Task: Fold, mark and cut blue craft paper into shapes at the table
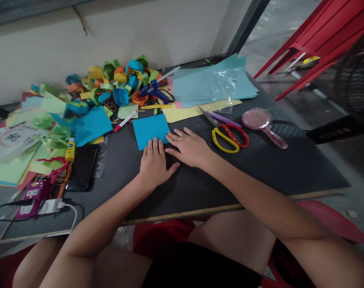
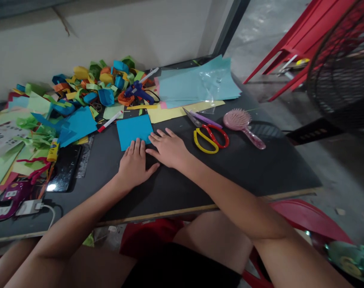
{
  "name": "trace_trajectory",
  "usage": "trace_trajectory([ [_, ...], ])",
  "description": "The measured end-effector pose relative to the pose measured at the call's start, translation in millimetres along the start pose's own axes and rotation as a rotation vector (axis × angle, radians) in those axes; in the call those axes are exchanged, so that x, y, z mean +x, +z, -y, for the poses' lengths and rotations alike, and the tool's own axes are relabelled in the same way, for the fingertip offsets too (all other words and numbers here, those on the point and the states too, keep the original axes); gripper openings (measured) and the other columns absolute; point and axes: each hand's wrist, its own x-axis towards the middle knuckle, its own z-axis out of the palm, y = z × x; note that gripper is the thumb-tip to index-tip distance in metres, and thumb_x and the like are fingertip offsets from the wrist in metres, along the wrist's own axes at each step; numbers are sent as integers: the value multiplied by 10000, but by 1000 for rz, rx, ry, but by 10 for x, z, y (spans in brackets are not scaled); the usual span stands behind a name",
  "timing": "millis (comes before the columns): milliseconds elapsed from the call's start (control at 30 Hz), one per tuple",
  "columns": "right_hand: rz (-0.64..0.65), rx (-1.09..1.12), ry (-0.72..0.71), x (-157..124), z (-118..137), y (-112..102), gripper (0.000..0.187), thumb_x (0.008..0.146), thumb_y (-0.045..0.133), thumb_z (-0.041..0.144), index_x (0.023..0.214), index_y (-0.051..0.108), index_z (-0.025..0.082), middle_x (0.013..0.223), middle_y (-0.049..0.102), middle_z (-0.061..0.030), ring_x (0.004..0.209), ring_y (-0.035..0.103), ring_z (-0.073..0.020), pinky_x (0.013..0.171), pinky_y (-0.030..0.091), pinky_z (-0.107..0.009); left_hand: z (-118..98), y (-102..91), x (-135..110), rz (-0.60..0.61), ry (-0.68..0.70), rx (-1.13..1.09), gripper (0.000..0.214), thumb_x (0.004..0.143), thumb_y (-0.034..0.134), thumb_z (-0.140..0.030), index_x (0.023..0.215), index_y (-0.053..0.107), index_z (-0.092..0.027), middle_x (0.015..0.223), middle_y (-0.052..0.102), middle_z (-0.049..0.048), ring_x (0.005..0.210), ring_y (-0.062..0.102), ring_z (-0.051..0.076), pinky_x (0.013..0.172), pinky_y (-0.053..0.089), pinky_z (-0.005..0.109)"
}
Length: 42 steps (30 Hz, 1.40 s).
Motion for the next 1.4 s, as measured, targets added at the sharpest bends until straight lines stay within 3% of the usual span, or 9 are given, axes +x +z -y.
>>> trace_trajectory([
  [133,37,72,-14,-33,-29,114,775,968,251,595,1549,232,82,1610,212,-147,1489,224,-317,1197,280,-526,6,21,-32,-26,-10,-15,917,896,364,-678,1524,244,-21,1591,235,241,1483,218,381,1195,240,484],
  [300,14,65,28,-27,12,151,776,960,262,601,1545,259,92,1604,239,-156,1477,257,-331,1199,279,-530,-33,34,-68,-50,-121,22,928,866,340,-739,1543,242,-111,1580,235,271,1455,207,482,1135,222,642],
  [433,-8,79,-24,-5,-5,140,687,986,256,447,1525,268,21,1600,224,-192,1490,223,-315,1214,242,-517,-54,21,-65,-32,-122,45,946,859,348,-746,1541,244,-99,1570,243,290,1448,219,490,1130,242,628],
  [533,-38,125,-143,23,-57,133,631,984,243,352,1545,226,63,1621,177,-144,1511,147,-273,1225,216,-508,-51,42,-73,-64,-133,49,954,851,358,-754,1543,244,-107,1573,254,272,1450,232,475,1143,232,619],
  [733,16,137,-146,65,-61,148,649,977,291,415,1529,289,74,1611,216,-146,1497,208,-275,1225,238,-480,-10,82,-71,-79,-72,-10,971,884,331,-710,1514,239,23,1598,206,236,1503,183,330,1226,174,436],
  [933,29,149,-152,56,-78,132,683,968,318,444,1532,274,60,1614,198,-148,1500,190,-283,1223,244,-478,-23,52,-64,-104,-178,0,1087,810,398,-788,1498,269,43,1583,194,283,1493,144,410,1218,140,518],
  [1133,47,138,-121,52,-61,111,661,979,308,423,1527,280,54,1610,221,-147,1501,193,-264,1228,230,-463,73,18,-21,-66,-114,-12,1098,824,348,-797,1496,248,66,1588,220,247,1502,191,324,1228,177,415],
  [1267,23,129,-113,45,-69,127,689,978,310,462,1536,256,61,1616,188,-152,1505,175,-277,1226,227,-487,137,20,4,-95,-66,-15,1047,854,308,-774,1506,241,42,1610,172,218,1516,140,299,1232,170,407],
  [1400,17,112,-80,52,-66,99,712,970,326,496,1534,267,65,1608,210,-160,1496,206,-298,1216,245,-509,164,0,17,-36,-59,-42,1030,857,342,-762,1514,234,25,1596,228,222,1503,197,309,1218,217,410],
])
